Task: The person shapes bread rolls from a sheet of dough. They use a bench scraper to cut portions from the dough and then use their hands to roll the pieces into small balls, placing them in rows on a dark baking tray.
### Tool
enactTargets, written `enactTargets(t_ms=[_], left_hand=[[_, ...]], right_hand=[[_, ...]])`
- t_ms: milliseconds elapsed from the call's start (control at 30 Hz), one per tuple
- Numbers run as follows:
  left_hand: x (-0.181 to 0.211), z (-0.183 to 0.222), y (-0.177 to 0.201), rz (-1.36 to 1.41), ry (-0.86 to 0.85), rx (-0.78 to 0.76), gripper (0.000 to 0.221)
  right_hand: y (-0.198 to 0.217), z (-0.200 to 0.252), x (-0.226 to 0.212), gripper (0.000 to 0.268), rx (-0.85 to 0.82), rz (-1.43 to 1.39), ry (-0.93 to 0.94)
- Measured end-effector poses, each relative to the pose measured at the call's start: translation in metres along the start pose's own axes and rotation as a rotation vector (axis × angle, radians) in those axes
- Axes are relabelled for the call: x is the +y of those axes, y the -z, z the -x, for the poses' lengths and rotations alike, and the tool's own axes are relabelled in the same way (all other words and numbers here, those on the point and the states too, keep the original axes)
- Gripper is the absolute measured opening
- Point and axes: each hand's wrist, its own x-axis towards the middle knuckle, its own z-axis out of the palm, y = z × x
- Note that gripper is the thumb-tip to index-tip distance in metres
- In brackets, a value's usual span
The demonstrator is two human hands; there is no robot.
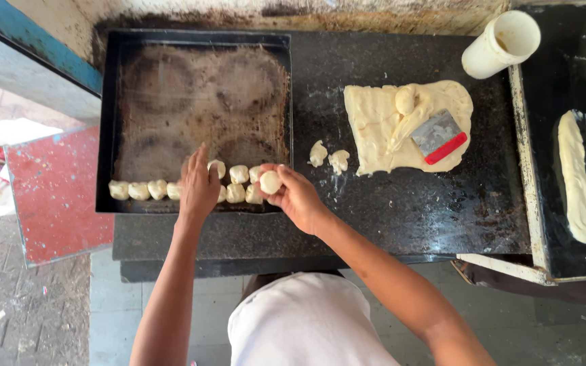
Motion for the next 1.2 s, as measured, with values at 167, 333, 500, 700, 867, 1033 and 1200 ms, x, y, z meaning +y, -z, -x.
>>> enactTargets(t_ms=[167, 333, 500, 700, 867, 1033, 1200], left_hand=[[-0.074, 0.017, -0.037, 0.044, -0.141, -0.109, 0.032], [-0.105, 0.033, -0.017, 0.464, 0.283, 0.273, 0.037], [-0.123, 0.007, 0.010, 0.375, 0.227, 0.104, 0.045], [-0.120, -0.003, -0.001, -0.160, -0.011, -0.402, 0.047], [-0.113, 0.003, -0.007, -0.210, -0.144, -0.212, 0.062], [-0.058, 0.024, -0.029, -0.199, -0.193, -0.071, 0.073], [0.019, 0.046, -0.047, -0.008, -0.282, -0.010, 0.059]], right_hand=[[-0.009, -0.025, 0.010, 0.069, -0.035, 0.014, -0.021], [-0.068, -0.085, 0.029, 0.057, -0.155, 0.747, 0.621], [-0.088, -0.136, 0.050, 0.055, -0.109, 0.978, 0.092], [0.001, -0.074, 0.043, 0.043, -0.142, 0.912, 0.554], [0.102, -0.006, 0.014, 0.031, 0.418, 1.020, 0.585], [0.139, -0.013, 0.009, 0.082, 0.733, 1.526, 0.836], [0.126, -0.061, 0.000, 0.043, 0.547, 1.319, 0.388]])
